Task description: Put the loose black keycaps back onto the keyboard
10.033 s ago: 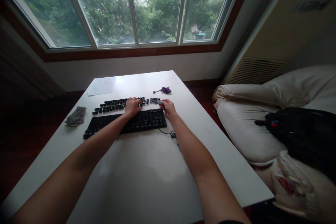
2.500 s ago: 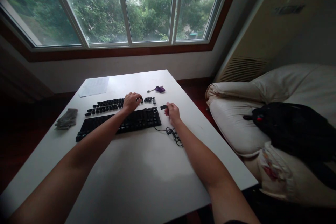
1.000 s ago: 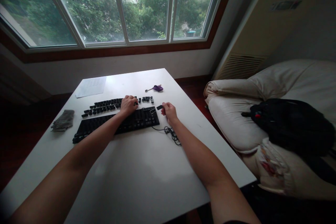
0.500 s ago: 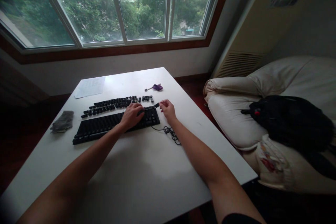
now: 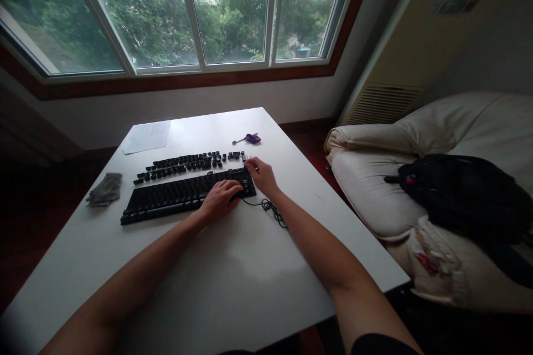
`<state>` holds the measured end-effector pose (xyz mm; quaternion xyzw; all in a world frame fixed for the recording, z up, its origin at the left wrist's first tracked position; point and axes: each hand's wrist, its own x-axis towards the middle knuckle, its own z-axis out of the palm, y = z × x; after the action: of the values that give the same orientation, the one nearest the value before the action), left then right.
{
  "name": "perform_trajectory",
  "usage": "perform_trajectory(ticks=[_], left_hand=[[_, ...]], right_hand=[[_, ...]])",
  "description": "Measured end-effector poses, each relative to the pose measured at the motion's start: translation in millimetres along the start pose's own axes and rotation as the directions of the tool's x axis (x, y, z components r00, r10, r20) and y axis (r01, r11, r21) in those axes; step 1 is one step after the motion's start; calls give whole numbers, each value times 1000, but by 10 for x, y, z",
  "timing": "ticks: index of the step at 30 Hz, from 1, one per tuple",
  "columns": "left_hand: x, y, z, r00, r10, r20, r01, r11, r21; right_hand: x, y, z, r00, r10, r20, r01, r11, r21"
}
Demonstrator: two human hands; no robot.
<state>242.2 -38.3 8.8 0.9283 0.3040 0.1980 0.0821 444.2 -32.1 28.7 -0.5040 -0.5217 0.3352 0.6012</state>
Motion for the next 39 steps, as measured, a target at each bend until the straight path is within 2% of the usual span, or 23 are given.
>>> perform_trajectory(ticks=[6, 13, 20, 23, 26, 28, 34, 39], left_hand=[[-3, -14, 11, 1000, -3, -3, 3, 1000, 3], [-1, -21, 42, 1000, 11, -25, -11, 1000, 14], [-5, -30, 40, 999, 21, -32, -21, 1000, 5], [-7, -39, 43, 999, 16, -28, -15, 1000, 9], [-11, -51, 50, 999, 14, -34, -13, 1000, 14], [-15, -60, 51, 999, 22, -39, -22, 1000, 13], [-25, -71, 47, 998, 38, -47, -38, 999, 3], [-32, -64, 41, 998, 35, -54, -36, 999, -11]], right_hand=[[84, 80, 32, 996, -84, 36, 86, 992, -88], [274, 318, -13, 1000, 7, 5, -7, 998, -68], [258, 351, -5, 1000, -17, 15, 19, 994, -111], [217, 267, -6, 991, -48, 121, 69, 981, -179], [190, 159, -58, 945, -97, 314, 184, 948, -261], [193, 111, -125, 917, -98, 387, 210, 943, -259], [258, 171, -370, 884, 0, 467, 57, 992, -109], [249, 304, -469, 907, 122, 404, -159, 985, 61]])
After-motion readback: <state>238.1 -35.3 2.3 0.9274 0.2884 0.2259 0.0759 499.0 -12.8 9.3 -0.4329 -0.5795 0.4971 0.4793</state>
